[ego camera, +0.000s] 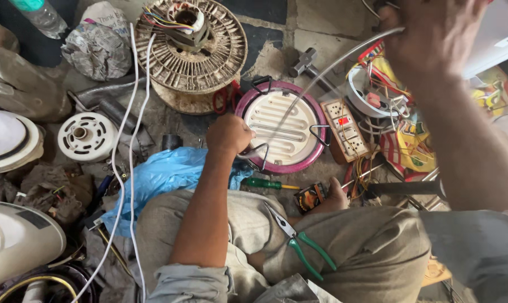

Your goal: The person sits on the floor in a cluttered workshop and repairs a circular heating element. They use pliers to strip and cut wires, then use a screwdriver to secure the connections. The person then carefully places the heating element into the appliance's housing and adjusts it to fit.

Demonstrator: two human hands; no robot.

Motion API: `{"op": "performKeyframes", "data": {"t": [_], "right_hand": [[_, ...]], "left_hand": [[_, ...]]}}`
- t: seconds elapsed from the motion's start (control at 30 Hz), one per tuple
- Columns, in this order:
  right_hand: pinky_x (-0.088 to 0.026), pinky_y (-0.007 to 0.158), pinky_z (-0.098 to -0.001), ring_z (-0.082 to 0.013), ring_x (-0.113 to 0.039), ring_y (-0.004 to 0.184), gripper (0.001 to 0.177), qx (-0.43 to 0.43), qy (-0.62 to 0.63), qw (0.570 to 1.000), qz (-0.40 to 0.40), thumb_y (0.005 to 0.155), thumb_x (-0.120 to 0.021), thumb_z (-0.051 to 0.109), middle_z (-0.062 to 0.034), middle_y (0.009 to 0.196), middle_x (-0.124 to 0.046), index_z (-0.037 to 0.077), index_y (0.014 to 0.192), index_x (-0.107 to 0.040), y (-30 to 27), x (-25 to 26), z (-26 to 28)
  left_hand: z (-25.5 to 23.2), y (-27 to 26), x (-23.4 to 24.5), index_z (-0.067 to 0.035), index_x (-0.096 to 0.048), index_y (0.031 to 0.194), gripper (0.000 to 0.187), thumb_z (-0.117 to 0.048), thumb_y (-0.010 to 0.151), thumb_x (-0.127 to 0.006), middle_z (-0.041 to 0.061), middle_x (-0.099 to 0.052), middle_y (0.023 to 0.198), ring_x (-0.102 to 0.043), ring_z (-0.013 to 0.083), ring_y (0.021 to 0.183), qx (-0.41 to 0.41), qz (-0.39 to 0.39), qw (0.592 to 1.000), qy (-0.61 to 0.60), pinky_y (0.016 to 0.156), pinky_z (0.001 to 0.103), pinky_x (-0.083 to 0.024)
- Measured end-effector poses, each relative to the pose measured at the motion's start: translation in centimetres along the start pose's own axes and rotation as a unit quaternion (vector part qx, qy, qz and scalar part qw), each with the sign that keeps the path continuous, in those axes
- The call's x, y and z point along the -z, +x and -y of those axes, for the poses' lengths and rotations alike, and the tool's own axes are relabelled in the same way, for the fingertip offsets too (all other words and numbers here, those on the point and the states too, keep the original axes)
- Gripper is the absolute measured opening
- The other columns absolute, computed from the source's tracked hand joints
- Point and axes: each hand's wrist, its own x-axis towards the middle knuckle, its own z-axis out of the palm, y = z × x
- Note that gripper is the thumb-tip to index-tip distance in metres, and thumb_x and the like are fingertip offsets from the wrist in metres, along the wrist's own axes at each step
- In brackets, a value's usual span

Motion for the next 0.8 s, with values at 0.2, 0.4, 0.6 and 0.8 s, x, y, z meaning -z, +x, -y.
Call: {"op": "performKeyframes", "data": {"t": [0.2,0.4,0.6,0.8], "right_hand": [[-0.053,0.062,-0.0356,-0.0198,-0.070,0.070,0.028,-0.319,0.449,0.808,0.209,0.113,-0.058,0.033,-0.0129,0.085,-0.072,0.007,0.117,-0.070,-5.9,-8.5,4.5],[-0.053,0.096,-0.0431,-0.0332,-0.064,0.116,0.049,-0.030,0.383,0.892,0.238,0.085,-0.067,0.008,-0.0152,0.130,-0.067,0.006,0.134,-0.066,-15.1,-8.6,10.6],[-0.047,0.109,-0.0455,-0.0370,-0.057,0.130,0.057,-0.054,0.440,0.857,0.264,0.080,-0.059,-0.001,-0.0163,0.147,-0.058,0.001,0.136,-0.062,-16.4,-6.1,12.2],[-0.045,0.110,-0.0476,-0.0390,-0.057,0.129,0.060,-0.103,0.462,0.839,0.268,0.074,-0.052,-0.002,-0.0184,0.144,-0.059,0.000,0.133,-0.063,-16.2,-6.3,12.4]], "left_hand": [[-0.3,0.4,0.5,-0.011,-0.081,0.090,0.030,-0.037,0.077,-0.085,0.018,-0.075,0.096,-0.072,0.0367,0.093,0.007,0.023,0.999,0.031,0.083,0.047,-0.058],[-0.6,0.1,0.6,-0.014,-0.082,0.090,0.027,-0.037,0.076,-0.085,0.017,-0.076,0.097,-0.074,0.0352,0.095,0.024,0.028,0.999,0.018,0.085,0.046,-0.058],[-0.7,0.2,0.3,-0.016,-0.083,0.087,0.020,-0.033,0.076,-0.083,0.013,-0.077,0.094,-0.074,0.0337,0.092,0.003,0.013,1.000,0.021,0.082,0.046,-0.059],[-1.4,-0.7,0.3,-0.014,-0.082,0.088,0.025,-0.036,0.075,-0.085,0.014,-0.076,0.099,-0.074,0.0346,0.094,-0.008,-0.017,0.999,0.046,0.083,0.046,-0.059]]}}
